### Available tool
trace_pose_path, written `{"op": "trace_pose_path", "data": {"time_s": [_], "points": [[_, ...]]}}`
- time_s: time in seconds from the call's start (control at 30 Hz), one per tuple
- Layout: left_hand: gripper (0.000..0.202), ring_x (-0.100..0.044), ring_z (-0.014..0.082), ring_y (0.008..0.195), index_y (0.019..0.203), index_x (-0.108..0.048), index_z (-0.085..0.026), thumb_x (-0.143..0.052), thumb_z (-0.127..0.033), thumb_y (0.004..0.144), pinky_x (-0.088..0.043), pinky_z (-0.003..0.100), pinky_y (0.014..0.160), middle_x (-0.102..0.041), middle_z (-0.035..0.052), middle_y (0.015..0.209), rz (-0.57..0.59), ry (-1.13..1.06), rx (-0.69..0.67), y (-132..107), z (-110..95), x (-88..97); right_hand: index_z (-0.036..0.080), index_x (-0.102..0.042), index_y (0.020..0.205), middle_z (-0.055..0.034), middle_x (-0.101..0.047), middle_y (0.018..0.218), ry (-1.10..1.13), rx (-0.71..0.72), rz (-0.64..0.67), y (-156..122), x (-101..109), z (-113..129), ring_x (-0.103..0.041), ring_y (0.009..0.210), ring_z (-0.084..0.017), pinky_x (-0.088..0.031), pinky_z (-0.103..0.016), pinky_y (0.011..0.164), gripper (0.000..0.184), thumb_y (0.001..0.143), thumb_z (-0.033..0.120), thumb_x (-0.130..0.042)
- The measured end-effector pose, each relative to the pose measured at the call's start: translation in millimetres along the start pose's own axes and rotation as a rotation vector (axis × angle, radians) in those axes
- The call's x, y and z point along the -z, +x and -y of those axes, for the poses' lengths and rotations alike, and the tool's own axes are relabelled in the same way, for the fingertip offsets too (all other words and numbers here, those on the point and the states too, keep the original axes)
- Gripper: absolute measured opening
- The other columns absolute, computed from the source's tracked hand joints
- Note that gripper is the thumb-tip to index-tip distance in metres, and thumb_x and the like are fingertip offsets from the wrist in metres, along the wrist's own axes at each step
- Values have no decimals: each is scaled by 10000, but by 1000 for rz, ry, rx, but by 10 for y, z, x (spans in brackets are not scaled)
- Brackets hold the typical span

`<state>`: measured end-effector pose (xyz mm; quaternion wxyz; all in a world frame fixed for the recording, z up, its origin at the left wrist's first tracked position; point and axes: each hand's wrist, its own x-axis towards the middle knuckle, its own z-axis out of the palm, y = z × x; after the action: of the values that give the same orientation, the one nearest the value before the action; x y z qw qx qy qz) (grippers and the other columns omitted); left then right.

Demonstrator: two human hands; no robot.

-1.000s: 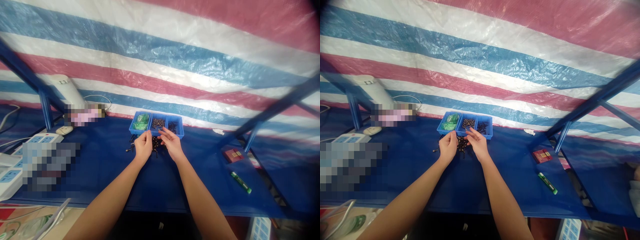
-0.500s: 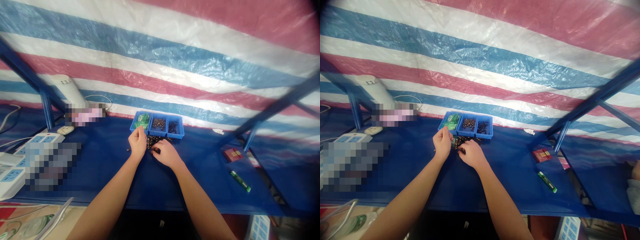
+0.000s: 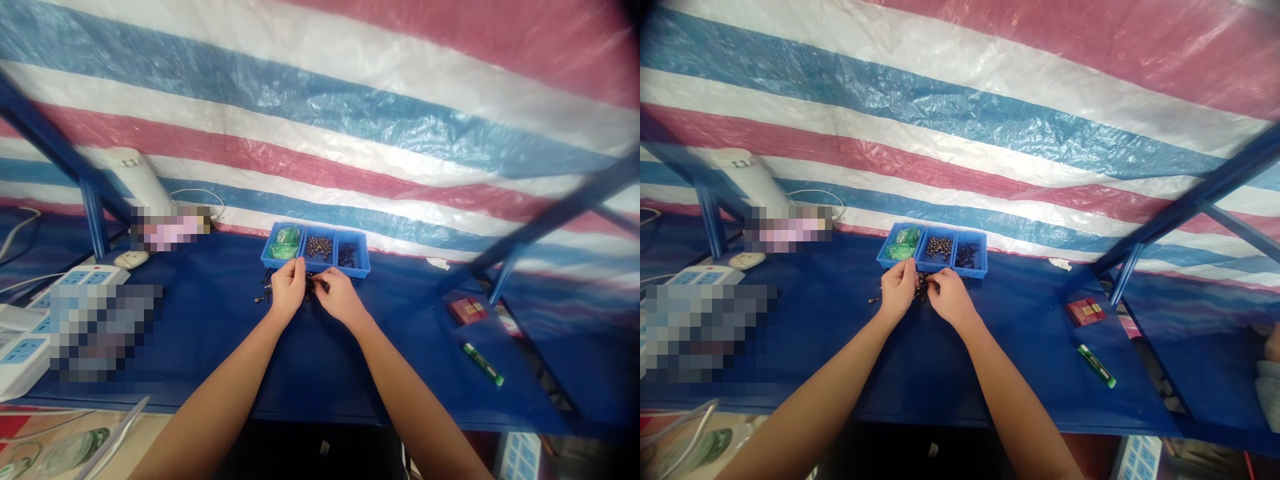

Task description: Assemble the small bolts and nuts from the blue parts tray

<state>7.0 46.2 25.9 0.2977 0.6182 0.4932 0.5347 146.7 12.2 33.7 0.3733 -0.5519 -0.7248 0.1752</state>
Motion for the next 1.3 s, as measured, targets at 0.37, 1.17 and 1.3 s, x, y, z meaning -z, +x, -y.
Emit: {"op": "trace_pose_path", "data": {"time_s": [0.37,1.17,1.3], "points": [[218,-622,153,678,1038,-580,-217,-466,-362,923,-454,250,635,-673,13,785,405,217,-229,-53,-142,60,196,-688,843,12,-615,639,850,-315,-249,-51,-143,-167,-495,495,-107,-435,-267,505,233,761,412,-711],[219,-638,154,679,991,-573,-219,-391,-339,967,-430,240,619,-672,24,802,424,372,-288,23,33,34,197,-740,822,-3,-671,678,1258,-433,-51,90,-188,-398,-533,544,-98,-441,-240,501,244,634,328,-824],[217,-640,157,688,963,-588,-219,-401,-331,964,-429,241,631,-673,27,788,416,404,-332,23,32,43,198,-739,790,-3,-663,661,1254,-455,-49,94,-172,-374,-520,530,-99,-439,-246,495,233,637,352,-823]]}}
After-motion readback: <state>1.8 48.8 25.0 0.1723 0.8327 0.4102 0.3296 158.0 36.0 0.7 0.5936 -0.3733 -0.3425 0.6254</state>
